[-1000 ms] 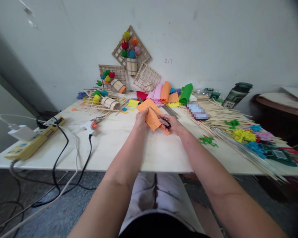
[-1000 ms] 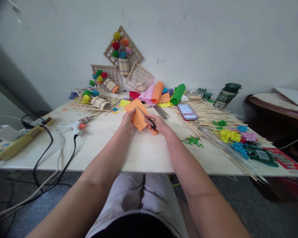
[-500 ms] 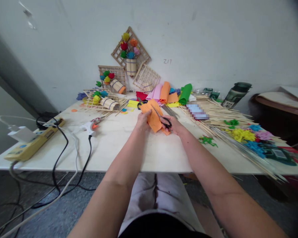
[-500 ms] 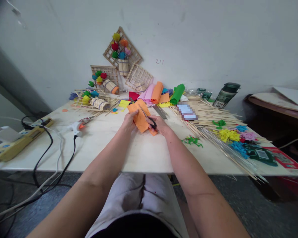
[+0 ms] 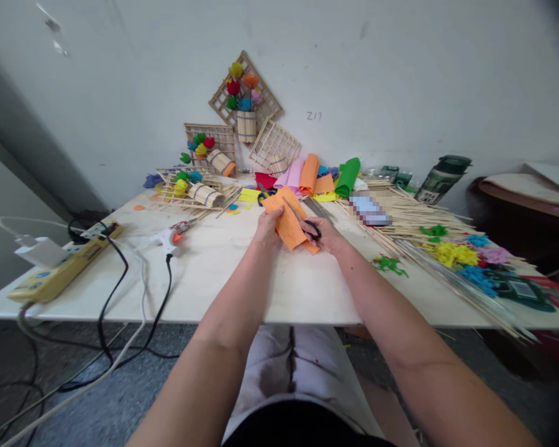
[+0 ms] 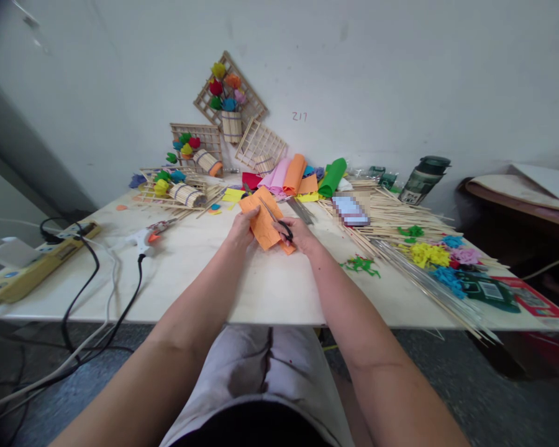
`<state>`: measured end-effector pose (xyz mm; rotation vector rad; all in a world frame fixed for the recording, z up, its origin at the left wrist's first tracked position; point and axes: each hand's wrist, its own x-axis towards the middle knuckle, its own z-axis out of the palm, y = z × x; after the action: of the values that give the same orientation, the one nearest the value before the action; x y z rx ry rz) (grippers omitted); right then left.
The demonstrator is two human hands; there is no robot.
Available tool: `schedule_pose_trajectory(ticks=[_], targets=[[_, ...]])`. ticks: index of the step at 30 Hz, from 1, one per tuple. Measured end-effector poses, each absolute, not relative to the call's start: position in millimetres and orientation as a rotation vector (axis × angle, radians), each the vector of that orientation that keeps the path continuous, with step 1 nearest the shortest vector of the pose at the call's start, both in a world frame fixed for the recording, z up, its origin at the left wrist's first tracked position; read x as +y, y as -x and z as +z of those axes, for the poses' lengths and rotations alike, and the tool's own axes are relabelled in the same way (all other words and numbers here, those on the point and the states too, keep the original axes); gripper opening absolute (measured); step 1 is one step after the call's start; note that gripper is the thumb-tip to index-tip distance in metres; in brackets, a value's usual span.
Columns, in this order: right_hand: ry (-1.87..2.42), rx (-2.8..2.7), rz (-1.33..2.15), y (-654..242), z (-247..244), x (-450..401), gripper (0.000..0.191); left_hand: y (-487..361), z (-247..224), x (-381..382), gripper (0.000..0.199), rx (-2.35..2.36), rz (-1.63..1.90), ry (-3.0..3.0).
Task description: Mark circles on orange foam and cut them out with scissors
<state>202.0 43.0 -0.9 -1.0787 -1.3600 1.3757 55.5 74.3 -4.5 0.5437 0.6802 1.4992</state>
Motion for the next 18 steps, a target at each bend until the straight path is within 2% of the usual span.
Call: schedule_pose_trajectory(ticks=[5,12,18], targets=[[1.004,-1.394,1.343,-200.5,1.7,40.4,0.029,-55.1,-2.6,73.4,0.02,0.682,1.477,-0.539],[1.081,-1.407,1.354,-202.3,-4.8,45.4,0.022,-52.7,-2.5,76.5,0.021,0.707,1.523,-0.485],[1.033,-1.443,1.393,-205.7,-9.8,48.3,0.029,-53.2,-1.4,73.9,0.014,0.721,1.543,-0.496]])
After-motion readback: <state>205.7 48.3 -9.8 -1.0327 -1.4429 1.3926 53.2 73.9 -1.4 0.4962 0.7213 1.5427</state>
